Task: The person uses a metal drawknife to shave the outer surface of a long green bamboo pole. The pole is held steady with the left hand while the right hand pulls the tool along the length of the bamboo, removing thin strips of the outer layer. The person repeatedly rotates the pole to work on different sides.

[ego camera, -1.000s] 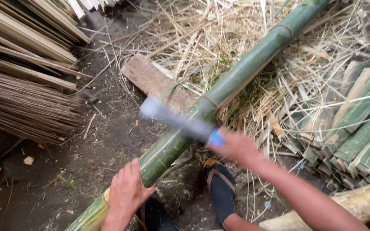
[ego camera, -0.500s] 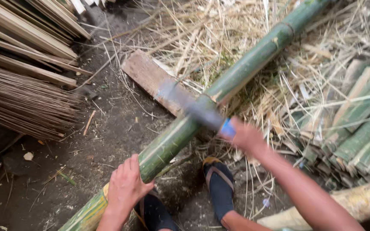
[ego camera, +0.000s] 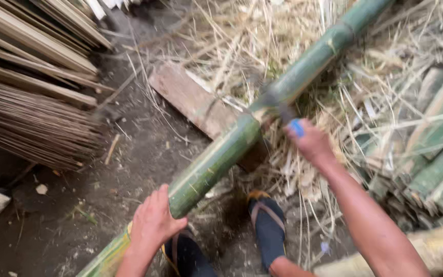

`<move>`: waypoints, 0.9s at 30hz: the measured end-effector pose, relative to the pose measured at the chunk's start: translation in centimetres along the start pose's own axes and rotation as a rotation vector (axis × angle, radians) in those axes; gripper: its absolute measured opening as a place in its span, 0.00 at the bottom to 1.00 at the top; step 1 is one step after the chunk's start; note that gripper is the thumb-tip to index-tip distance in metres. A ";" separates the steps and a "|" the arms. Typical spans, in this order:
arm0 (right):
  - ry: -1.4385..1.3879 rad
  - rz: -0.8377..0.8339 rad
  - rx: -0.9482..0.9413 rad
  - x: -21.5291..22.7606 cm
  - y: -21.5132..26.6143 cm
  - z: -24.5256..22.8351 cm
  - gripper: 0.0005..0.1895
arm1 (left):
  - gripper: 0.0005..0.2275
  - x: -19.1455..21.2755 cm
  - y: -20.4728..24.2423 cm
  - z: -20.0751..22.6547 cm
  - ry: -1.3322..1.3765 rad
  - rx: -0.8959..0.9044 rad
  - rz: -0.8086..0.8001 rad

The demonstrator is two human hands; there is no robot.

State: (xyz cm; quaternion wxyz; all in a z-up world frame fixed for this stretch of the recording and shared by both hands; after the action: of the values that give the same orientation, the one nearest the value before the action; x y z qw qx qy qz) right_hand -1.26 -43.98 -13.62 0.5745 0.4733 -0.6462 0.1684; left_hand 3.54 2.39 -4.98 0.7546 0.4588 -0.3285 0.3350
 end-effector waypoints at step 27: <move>0.524 -0.006 0.848 -6.3 16.9 -16.0 0.06 | 0.38 -3.2 -0.6 -3.9 0.029 0.293 -0.343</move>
State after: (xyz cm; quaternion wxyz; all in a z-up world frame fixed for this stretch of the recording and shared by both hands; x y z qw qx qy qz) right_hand -6.23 -20.77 -9.29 0.4750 0.6089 -0.3532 0.5281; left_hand 2.98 5.12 -9.25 0.7305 0.6078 -0.1826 0.2523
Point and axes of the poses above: each hand's wrist, its own y-axis away from the middle knuckle, its own x-axis out of the back of the hand, z = x × y, the point moved 10 cm from there along -y, towards the middle knuckle, and after that the axes turned 10 degrees about y, right-handed, at the moved point
